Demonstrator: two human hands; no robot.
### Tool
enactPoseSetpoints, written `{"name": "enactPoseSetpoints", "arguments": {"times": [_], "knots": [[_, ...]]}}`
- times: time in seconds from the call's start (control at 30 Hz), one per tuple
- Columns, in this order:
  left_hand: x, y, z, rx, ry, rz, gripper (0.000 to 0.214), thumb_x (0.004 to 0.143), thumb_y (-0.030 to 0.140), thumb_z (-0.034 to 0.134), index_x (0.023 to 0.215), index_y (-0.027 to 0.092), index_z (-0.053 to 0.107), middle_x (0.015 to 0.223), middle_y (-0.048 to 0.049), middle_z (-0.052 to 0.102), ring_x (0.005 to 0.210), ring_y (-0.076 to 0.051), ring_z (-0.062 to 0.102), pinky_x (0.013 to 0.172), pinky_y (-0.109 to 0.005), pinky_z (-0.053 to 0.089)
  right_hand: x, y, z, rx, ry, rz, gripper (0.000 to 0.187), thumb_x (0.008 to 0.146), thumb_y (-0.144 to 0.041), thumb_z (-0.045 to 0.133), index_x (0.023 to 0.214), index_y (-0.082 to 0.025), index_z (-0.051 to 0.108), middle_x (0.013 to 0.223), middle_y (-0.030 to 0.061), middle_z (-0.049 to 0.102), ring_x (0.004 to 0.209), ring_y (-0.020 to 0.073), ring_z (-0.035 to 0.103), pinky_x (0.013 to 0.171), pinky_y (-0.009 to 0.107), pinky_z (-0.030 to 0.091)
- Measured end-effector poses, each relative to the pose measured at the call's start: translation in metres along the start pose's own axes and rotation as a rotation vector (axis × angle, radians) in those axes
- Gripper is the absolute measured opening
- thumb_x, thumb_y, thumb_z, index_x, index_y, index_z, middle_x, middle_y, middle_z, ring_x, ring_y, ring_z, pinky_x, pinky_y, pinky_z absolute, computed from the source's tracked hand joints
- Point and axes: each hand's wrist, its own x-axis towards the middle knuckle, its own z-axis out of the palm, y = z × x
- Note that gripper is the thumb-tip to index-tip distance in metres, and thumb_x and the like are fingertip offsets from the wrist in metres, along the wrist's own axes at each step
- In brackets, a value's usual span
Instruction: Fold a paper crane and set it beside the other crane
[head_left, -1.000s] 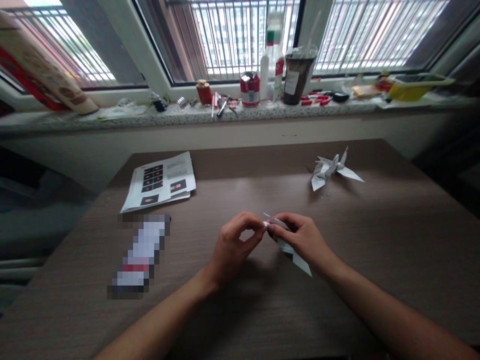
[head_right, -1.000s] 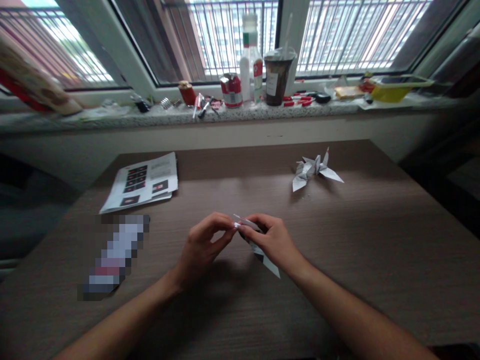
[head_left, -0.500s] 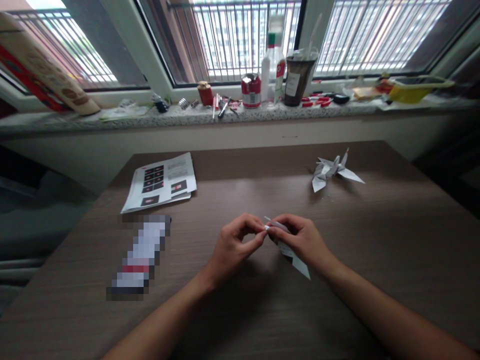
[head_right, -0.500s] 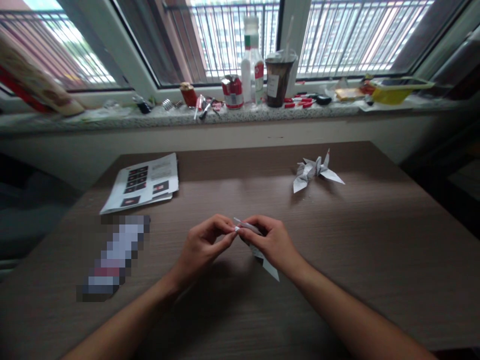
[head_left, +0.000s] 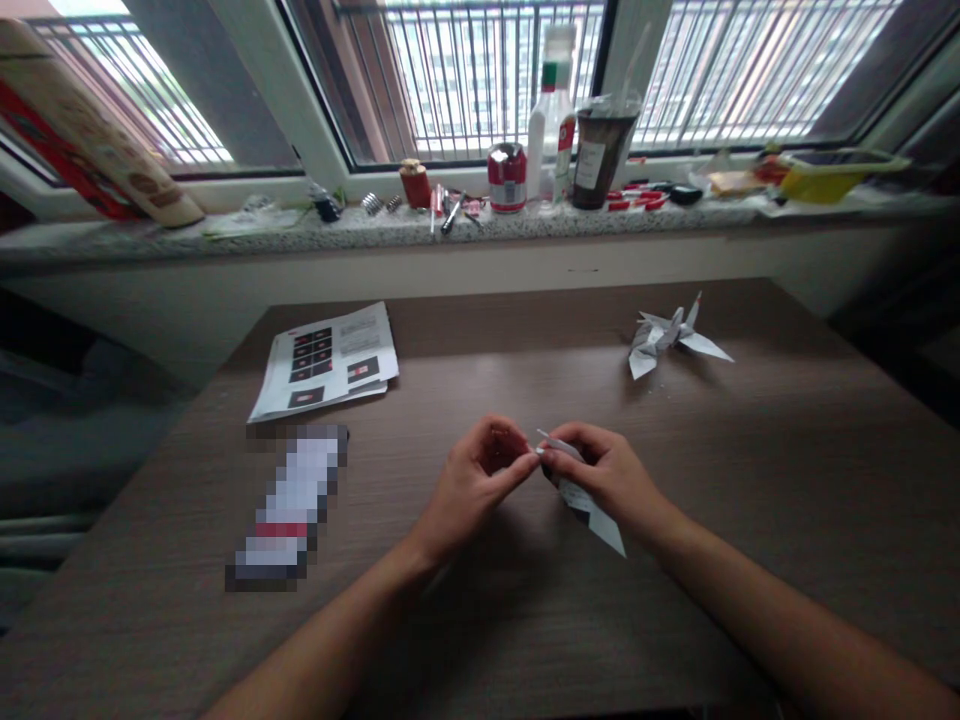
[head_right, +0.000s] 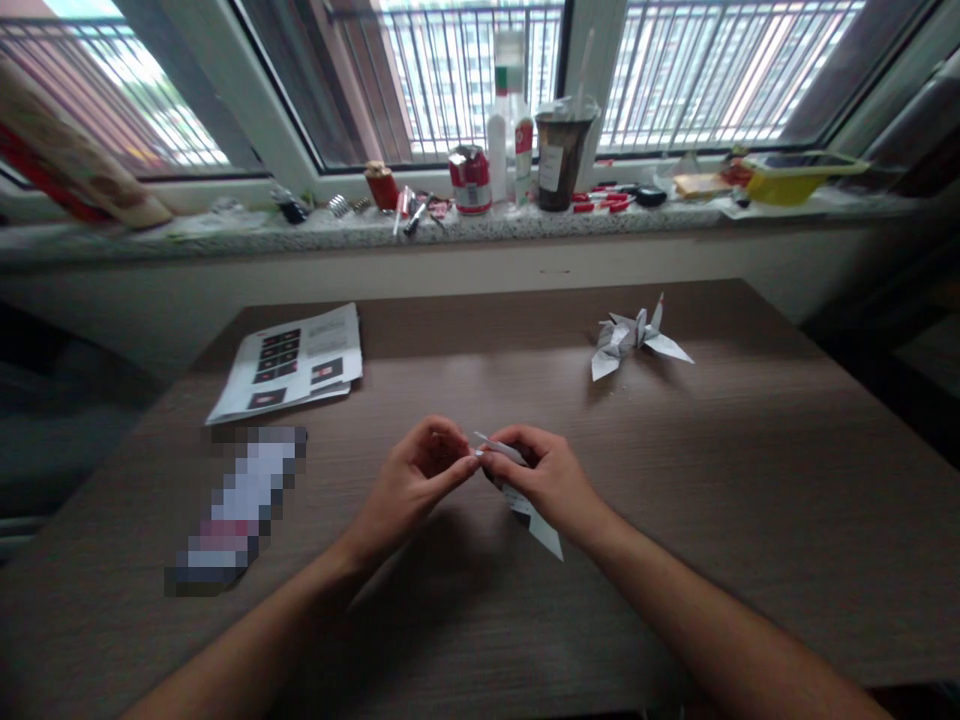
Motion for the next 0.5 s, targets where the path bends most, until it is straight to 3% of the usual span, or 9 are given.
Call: {"name": "enactPoseSetpoints", "arguments": {"times": [0.2, 0.37, 0.5], "knots": [[-0.0024, 0.0018, 0.0014, 0.01, -0.026, -0.061, 0.022, 0.093, 0.036, 0.077, 0.092, 0.016, 0.07, 0.088, -0.0031, 0.069, 0.082, -0.015, 0.063, 0.075, -0.025, 0.051, -0.0005, -0.0019, 0.0006, -0.072, 0.013, -0.061, 0.025, 0.086, -0.045, 0.078, 0.091, -0.02, 0.073, 0.077, 0.0001, 0.068, 0.07, 0.0159, 0.059, 0.064, 0.027, 0.045], [-0.0056, -0.0002, 0.0016, 0.069, -0.016, -0.024, 0.018, 0.095, 0.035, 0.075, 0.094, 0.017, 0.073, 0.09, -0.0033, 0.072, 0.084, -0.016, 0.065, 0.077, -0.026, 0.051, -0.0015, -0.0056, -0.0011, -0.235, 0.008, -0.142, 0.021, 0.092, -0.04, 0.07, 0.093, -0.02, 0.069, 0.079, -0.0008, 0.064, 0.074, 0.0162, 0.056, 0.067, 0.027, 0.043], [-0.007, 0.0001, 0.0014, 0.107, -0.007, -0.015, 0.019, 0.096, 0.035, 0.073, 0.093, 0.017, 0.074, 0.089, -0.0035, 0.073, 0.081, -0.016, 0.065, 0.076, -0.026, 0.051, -0.0013, -0.007, -0.0004, -0.224, -0.016, -0.136, 0.02, 0.092, -0.039, 0.068, 0.092, -0.02, 0.068, 0.079, -0.0014, 0.063, 0.074, 0.0158, 0.055, 0.067, 0.027, 0.042]]}}
